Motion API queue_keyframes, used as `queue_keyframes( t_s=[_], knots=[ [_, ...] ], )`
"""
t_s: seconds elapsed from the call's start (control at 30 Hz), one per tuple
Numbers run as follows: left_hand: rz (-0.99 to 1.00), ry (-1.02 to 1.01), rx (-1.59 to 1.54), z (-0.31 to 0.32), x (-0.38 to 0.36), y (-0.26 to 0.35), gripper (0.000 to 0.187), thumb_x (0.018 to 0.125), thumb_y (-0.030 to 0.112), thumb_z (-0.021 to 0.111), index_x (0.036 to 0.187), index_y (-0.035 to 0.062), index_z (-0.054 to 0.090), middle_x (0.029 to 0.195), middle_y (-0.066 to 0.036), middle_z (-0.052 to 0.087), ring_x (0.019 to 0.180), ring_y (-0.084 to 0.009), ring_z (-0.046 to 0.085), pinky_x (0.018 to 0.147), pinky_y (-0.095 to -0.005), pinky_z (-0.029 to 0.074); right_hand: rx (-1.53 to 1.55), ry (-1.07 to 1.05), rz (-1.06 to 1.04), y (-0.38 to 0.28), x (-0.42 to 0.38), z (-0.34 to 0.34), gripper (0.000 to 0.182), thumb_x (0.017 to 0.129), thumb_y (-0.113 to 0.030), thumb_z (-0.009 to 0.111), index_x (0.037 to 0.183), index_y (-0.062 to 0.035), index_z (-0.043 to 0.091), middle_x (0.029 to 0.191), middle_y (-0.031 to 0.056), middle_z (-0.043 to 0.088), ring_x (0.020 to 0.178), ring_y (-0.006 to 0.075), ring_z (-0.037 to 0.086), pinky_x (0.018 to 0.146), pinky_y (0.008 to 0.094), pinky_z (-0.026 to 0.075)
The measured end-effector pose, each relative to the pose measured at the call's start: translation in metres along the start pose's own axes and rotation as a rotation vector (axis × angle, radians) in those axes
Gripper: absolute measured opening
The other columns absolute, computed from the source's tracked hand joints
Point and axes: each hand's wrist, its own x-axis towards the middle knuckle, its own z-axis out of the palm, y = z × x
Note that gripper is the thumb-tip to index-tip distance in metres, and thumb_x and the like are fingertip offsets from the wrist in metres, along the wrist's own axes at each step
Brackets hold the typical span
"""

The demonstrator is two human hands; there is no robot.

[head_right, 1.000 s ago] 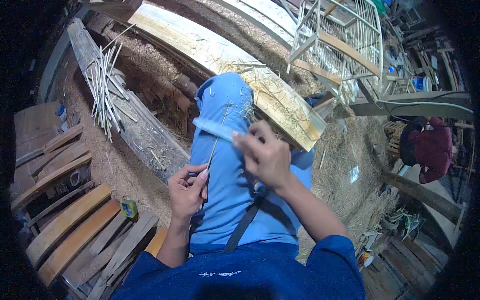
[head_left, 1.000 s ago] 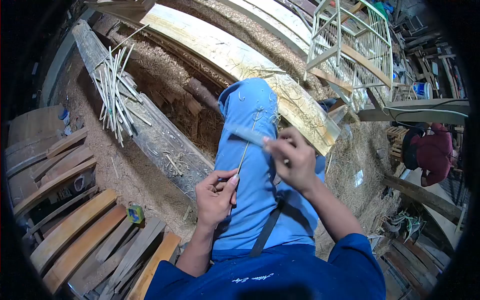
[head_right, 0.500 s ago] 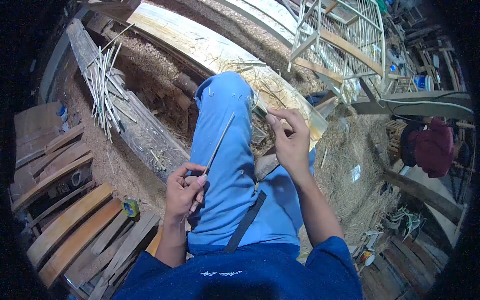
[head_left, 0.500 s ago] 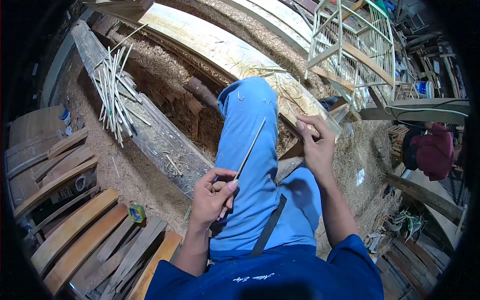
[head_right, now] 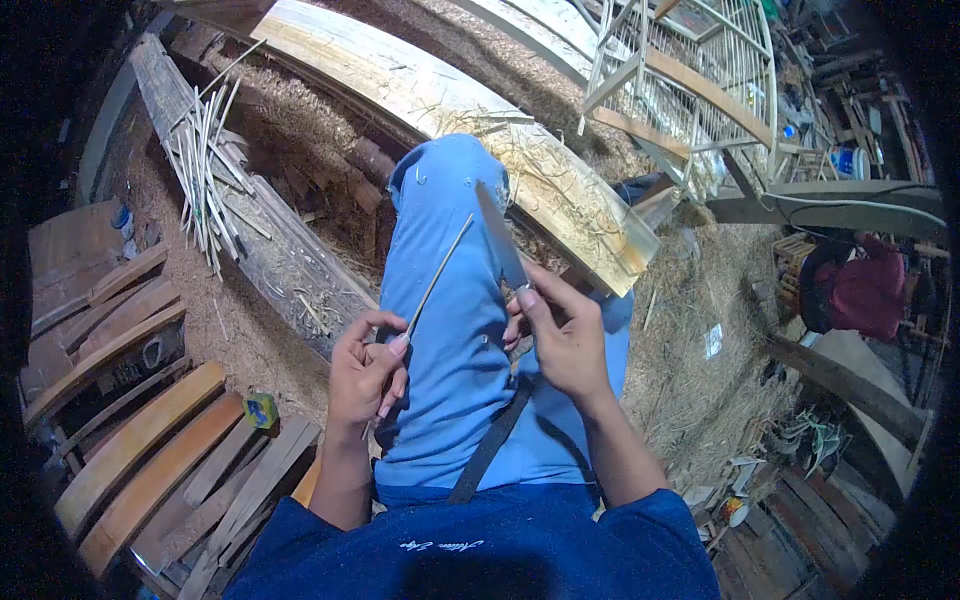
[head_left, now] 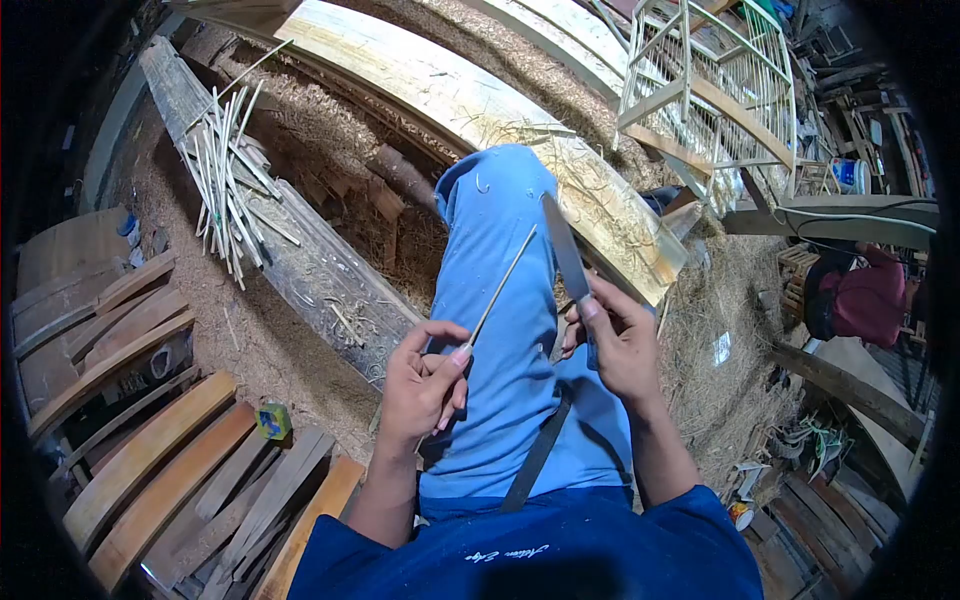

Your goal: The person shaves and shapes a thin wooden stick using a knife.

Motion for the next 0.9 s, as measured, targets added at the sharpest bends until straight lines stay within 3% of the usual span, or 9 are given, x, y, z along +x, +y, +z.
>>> queue_keyframes(
  t_s=[0.07, 0.17, 0.23, 0.3, 0.5, 0.57, 0.73, 0.9],
  knots=[
    [0.005, 0.007, -0.014, 0.001, 0.001, 0.001, 0.020, 0.101, 0.011, 0.061, 0.118, 0.0019, 0.056, 0.056, -0.006, 0.059, 0.033, -0.0056, 0.040, 0.031, -0.0224, 0.028, -0.050, -0.039, -0.016, -0.003, -0.007, 0.006, 0.040, 0.102, -0.006, 0.057, 0.142, -0.0045, 0.056, 0.093, 0.0070, 0.062, 0.072, 0.0136, 0.065, 0.064, 0.0276, 0.057],
    [0.013, 0.008, -0.016, 0.000, 0.002, -0.001, 0.019, 0.101, 0.011, 0.061, 0.117, 0.0023, 0.055, 0.056, -0.005, 0.059, 0.032, -0.0059, 0.040, 0.030, -0.0225, 0.028, -0.260, -0.117, -0.191, -0.001, -0.011, 0.009, 0.038, 0.096, -0.001, 0.064, 0.134, -0.0040, 0.064, 0.090, 0.0075, 0.063, 0.072, 0.0126, 0.066, 0.064, 0.0257, 0.054],
    [0.016, 0.001, -0.005, -0.001, 0.002, -0.003, 0.017, 0.101, 0.011, 0.061, 0.115, 0.0022, 0.056, 0.056, -0.005, 0.059, 0.032, -0.0060, 0.040, 0.030, -0.0225, 0.028, -0.256, -0.087, -0.183, -0.002, -0.014, 0.017, 0.038, 0.091, 0.000, 0.068, 0.129, -0.0063, 0.068, 0.088, 0.0088, 0.063, 0.070, 0.0124, 0.065, 0.062, 0.0266, 0.052],
    [-0.003, 0.021, 0.008, 0.000, 0.002, -0.003, 0.016, 0.101, 0.012, 0.061, 0.113, 0.0020, 0.056, 0.055, -0.005, 0.059, 0.032, -0.0060, 0.040, 0.030, -0.0224, 0.028, -0.545, -0.086, -0.401, -0.003, -0.014, 0.021, 0.038, 0.089, 0.001, 0.071, 0.125, -0.0101, 0.072, 0.088, 0.0094, 0.062, 0.066, 0.0135, 0.064, 0.061, 0.0276, 0.050],
    [0.008, 0.020, 0.049, 0.010, 0.005, -0.001, 0.016, 0.101, 0.014, 0.062, 0.111, 0.0014, 0.058, 0.055, -0.004, 0.059, 0.033, -0.0058, 0.042, 0.030, -0.0220, 0.029, -0.577, -0.028, -0.517, 0.004, -0.015, 0.034, 0.039, 0.080, 0.000, 0.080, 0.116, -0.0135, 0.077, 0.093, 0.0069, 0.056, 0.070, 0.0133, 0.059, 0.058, 0.0274, 0.049],
    [-0.002, 0.032, 0.060, 0.015, 0.006, 0.006, 0.016, 0.101, 0.013, 0.062, 0.110, 0.0011, 0.058, 0.055, -0.004, 0.059, 0.034, -0.0059, 0.043, 0.030, -0.0220, 0.029, -0.628, -0.051, -0.551, 0.002, -0.016, 0.038, 0.036, 0.079, 0.002, 0.081, 0.112, -0.0121, 0.078, 0.097, 0.0059, 0.053, 0.070, 0.0095, 0.057, 0.059, 0.0239, 0.046],
    [-0.013, 0.027, 0.052, 0.014, 0.009, 0.005, 0.015, 0.100, 0.012, 0.063, 0.109, 0.0001, 0.059, 0.055, -0.004, 0.059, 0.034, -0.0062, 0.043, 0.030, -0.0221, 0.030, -0.654, -0.024, -0.615, 0.009, -0.018, 0.041, 0.033, 0.076, -0.002, 0.085, 0.108, -0.0107, 0.078, 0.091, 0.0066, 0.051, 0.064, 0.0109, 0.053, 0.053, 0.0257, 0.042],
    [0.007, 0.070, 0.089, 0.013, 0.008, 0.000, 0.014, 0.100, 0.011, 0.063, 0.105, -0.0016, 0.060, 0.055, -0.003, 0.059, 0.034, -0.0057, 0.043, 0.031, -0.0223, 0.030, -0.699, -0.047, -0.634, 0.013, -0.018, 0.041, 0.032, 0.076, -0.003, 0.085, 0.106, -0.0107, 0.078, 0.072, 0.0045, 0.050, 0.059, 0.0138, 0.050, 0.049, 0.0281, 0.037]
  ],
)
